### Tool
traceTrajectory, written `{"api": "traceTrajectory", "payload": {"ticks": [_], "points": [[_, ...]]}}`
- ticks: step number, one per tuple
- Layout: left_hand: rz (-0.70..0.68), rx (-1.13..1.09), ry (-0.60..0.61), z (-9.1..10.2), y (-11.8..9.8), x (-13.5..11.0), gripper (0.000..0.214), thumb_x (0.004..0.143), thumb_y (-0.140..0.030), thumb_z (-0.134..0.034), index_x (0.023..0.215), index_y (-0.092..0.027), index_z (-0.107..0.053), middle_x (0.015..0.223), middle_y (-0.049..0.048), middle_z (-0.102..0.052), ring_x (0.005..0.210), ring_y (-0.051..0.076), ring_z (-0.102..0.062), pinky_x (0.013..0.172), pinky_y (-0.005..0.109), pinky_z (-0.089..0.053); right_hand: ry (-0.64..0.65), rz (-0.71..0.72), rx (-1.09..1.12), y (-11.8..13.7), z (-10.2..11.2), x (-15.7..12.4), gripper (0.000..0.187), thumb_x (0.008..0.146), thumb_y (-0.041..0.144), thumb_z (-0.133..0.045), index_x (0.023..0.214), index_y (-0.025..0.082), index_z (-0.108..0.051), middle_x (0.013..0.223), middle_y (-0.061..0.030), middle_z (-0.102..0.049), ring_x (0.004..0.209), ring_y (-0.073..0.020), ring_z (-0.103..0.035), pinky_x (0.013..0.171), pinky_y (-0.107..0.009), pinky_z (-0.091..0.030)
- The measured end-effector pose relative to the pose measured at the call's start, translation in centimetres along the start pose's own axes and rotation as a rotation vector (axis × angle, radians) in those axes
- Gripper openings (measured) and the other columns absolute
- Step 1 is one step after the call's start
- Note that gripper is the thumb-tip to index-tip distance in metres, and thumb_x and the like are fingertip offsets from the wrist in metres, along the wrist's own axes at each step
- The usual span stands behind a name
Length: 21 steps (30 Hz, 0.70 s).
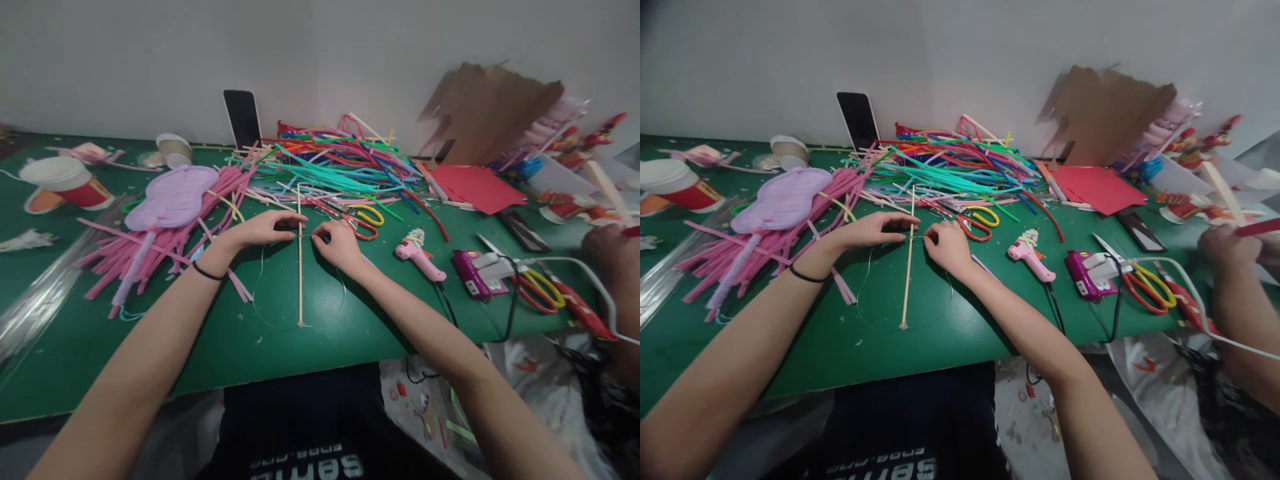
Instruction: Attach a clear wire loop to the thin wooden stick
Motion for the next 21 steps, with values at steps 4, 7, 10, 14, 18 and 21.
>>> {"api": "traceTrajectory", "payload": {"ticks": [4, 7, 10, 14, 18, 21], "points": [[-0.046, -0.014, -0.057, 0.1, -0.9, -0.6, 0.073, 0.081, -0.038, -0.067, 0.146, -0.022, -0.037, 0.132, 0.0147, -0.061, 0.117, 0.025, -0.063, 0.097, 0.041, -0.049, 0.015, 0.016, 0.037, 0.0, 0.1, 0.2, 0.009, 0.086, 0.026, -0.069, 0.079, 0.02, -0.071, 0.081, -0.0037, -0.072, 0.078, -0.0201, -0.061, 0.084, -0.038, -0.041], [0.008, 0.23, -0.21, 0.7, -1.3, -1.6, 0.057, 0.083, -0.039, -0.065, 0.133, -0.019, -0.046, 0.128, 0.0146, -0.062, 0.116, 0.027, -0.062, 0.097, 0.044, -0.049, 0.025, 0.021, 0.05, -0.1, 0.0, 0.2, 0.01, 0.087, 0.026, -0.069, 0.079, 0.02, -0.071, 0.08, -0.0037, -0.072, 0.078, -0.02, -0.06, 0.082, -0.037, -0.04], [0.007, 0.525, -0.266, 0.3, -2.1, -2.5, 0.025, 0.089, -0.035, -0.056, 0.106, -0.017, -0.059, 0.119, 0.0146, -0.064, 0.116, 0.03, -0.058, 0.1, 0.048, -0.045, 0.024, 0.034, 0.059, -0.2, -0.1, 0.1, 0.009, 0.087, 0.026, -0.069, 0.081, 0.019, -0.072, 0.08, -0.004, -0.071, 0.078, -0.0205, -0.06, 0.083, -0.038, -0.041], [0.003, 0.609, -0.235, -0.4, -2.0, -2.7, 0.021, 0.094, -0.031, -0.046, 0.095, -0.017, -0.061, 0.108, 0.0133, -0.067, 0.105, 0.028, -0.062, 0.095, 0.045, -0.048, -0.015, 0.085, 0.085, 0.1, 0.3, 0.0, 0.024, 0.088, 0.027, -0.068, 0.11, 0.02, -0.072, 0.091, -0.0065, -0.069, 0.091, -0.0233, -0.06, 0.088, -0.039, -0.043], [0.003, 0.559, -0.253, -0.3, -1.8, -3.0, 0.024, 0.095, -0.034, -0.045, 0.095, -0.017, -0.063, 0.107, 0.012, -0.068, 0.102, 0.026, -0.064, 0.091, 0.042, -0.05, 0.051, 0.257, 0.07, 1.3, 0.1, 0.9, 0.035, 0.091, 0.021, -0.062, 0.124, 0.028, -0.068, 0.112, -0.0075, -0.065, 0.105, -0.0241, -0.055, 0.093, -0.04, -0.041], [-0.001, 0.533, -0.282, -0.2, -1.8, -3.3, 0.025, 0.095, -0.034, -0.044, 0.093, -0.019, -0.063, 0.109, 0.0112, -0.069, 0.103, 0.026, -0.064, 0.091, 0.042, -0.05, 0.158, 0.329, 0.084, 1.7, -0.5, 1.8, 0.031, 0.092, 0.019, -0.06, 0.12, 0.028, -0.071, 0.108, -0.0069, -0.068, 0.1, -0.0228, -0.056, 0.092, -0.039, -0.041]]}}
Point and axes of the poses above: each hand's wrist, its own x-axis towards the middle knuckle, its own z-axis out of the back of the hand, y = z × x, the point moved 9 cm from there along x, towards the middle knuckle
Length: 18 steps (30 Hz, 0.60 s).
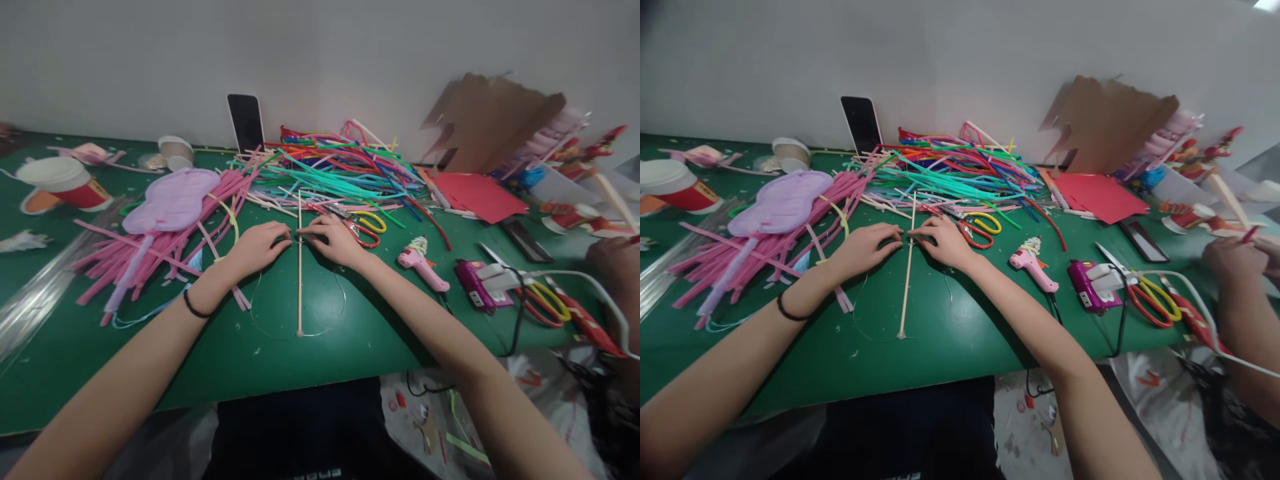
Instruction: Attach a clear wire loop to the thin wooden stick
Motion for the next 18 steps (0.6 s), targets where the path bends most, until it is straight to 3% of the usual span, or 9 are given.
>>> {"api": "traceTrajectory", "payload": {"ticks": [18], "points": [[0.062, -0.029, -0.09, 0.36, 0.15, -0.2, 0.024, 0.091, -0.036, -0.049, 0.089, -0.02, -0.067, 0.107, 0.0095, -0.072, 0.104, 0.027, -0.066, 0.091, 0.041, -0.051, 0.048, -0.041, 0.12, -0.61, -0.53, 0.59, 0.026, 0.089, 0.019, -0.066, 0.114, 0.023, -0.072, 0.094, -0.0036, -0.073, 0.089, -0.0183, -0.06, 0.091, -0.036, -0.04]]}}
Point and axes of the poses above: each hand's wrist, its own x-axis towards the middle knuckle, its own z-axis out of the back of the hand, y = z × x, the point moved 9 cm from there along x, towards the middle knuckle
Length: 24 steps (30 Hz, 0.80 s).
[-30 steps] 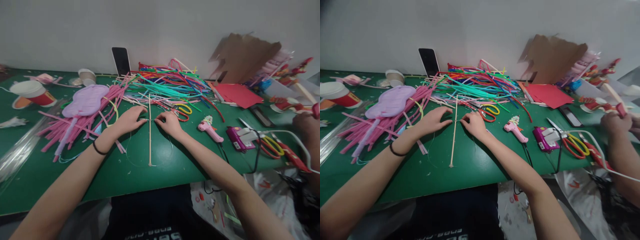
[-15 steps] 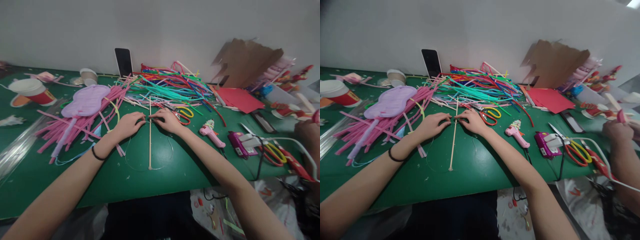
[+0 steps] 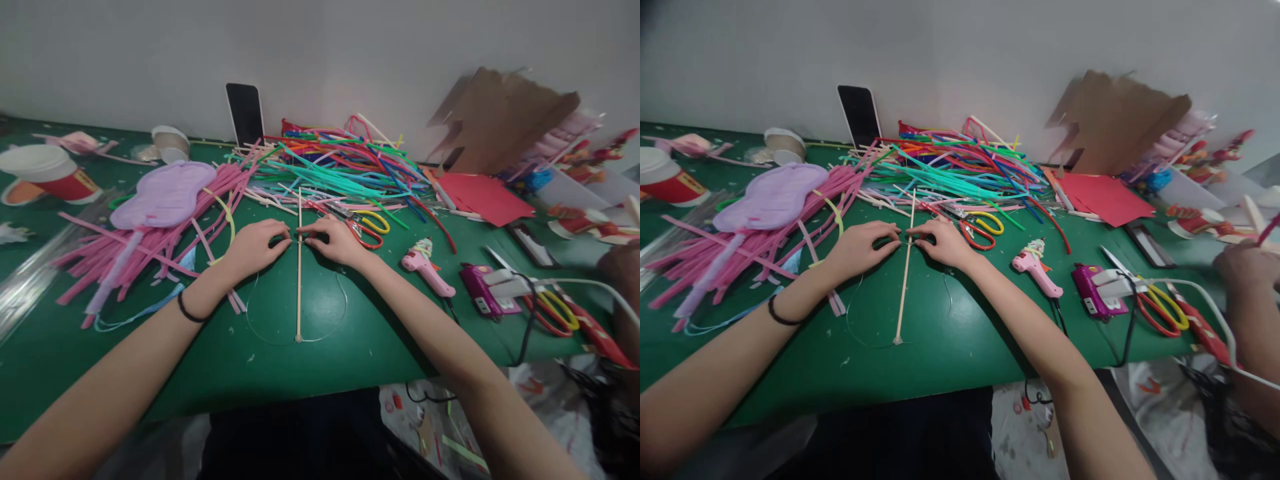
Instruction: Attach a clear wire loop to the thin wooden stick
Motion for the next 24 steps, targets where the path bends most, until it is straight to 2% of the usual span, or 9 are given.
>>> {"api": "traceTrajectory", "payload": {"ticks": [7, 18, 22, 24], "points": [[-0.003, -0.007, -0.007, 0.11, 0.01, 0.1, 0.023, 0.09, -0.034, -0.05, 0.087, -0.019, -0.066, 0.104, 0.0099, -0.072, 0.1, 0.026, -0.067, 0.088, 0.04, -0.051, 0.007, -0.007, 0.009, 0.14, -0.22, 0.24, 0.028, 0.088, 0.017, -0.066, 0.113, 0.026, -0.074, 0.095, -0.0037, -0.074, 0.089, -0.0193, -0.062, 0.088, -0.036, -0.043], [0.032, 0.006, -0.02, 0.17, 0.13, 0.18, 0.022, 0.089, -0.034, -0.051, 0.087, -0.02, -0.067, 0.1, 0.0084, -0.073, 0.097, 0.025, -0.067, 0.087, 0.039, -0.051, 0.018, -0.009, 0.014, 0.08, -0.32, 0.31, 0.027, 0.088, 0.016, -0.066, 0.112, 0.024, -0.074, 0.096, -0.0042, -0.074, 0.09, -0.0188, -0.064, 0.088, -0.035, -0.045], [0.063, -0.023, -0.008, 0.56, -0.02, 0.03, 0.024, 0.087, -0.035, -0.054, 0.098, -0.019, -0.068, 0.103, 0.009, -0.073, 0.096, 0.026, -0.067, 0.088, 0.04, -0.052, 0.005, 0.002, 0.011, 0.09, -0.28, 0.31, 0.027, 0.087, 0.015, -0.067, 0.112, 0.022, -0.073, 0.095, -0.0048, -0.074, 0.09, -0.019, -0.064, 0.089, -0.035, -0.044], [0.084, -0.055, -0.027, 1.0, -0.07, -0.04, 0.029, 0.088, -0.033, -0.053, 0.108, -0.018, -0.067, 0.109, 0.0092, -0.072, 0.102, 0.027, -0.066, 0.093, 0.041, -0.05, 0.011, 0.011, 0.018, 0.15, -0.35, 0.34, 0.027, 0.088, 0.015, -0.066, 0.113, 0.022, -0.073, 0.097, -0.0056, -0.074, 0.091, -0.0195, -0.064, 0.089, -0.035, -0.044]]}}
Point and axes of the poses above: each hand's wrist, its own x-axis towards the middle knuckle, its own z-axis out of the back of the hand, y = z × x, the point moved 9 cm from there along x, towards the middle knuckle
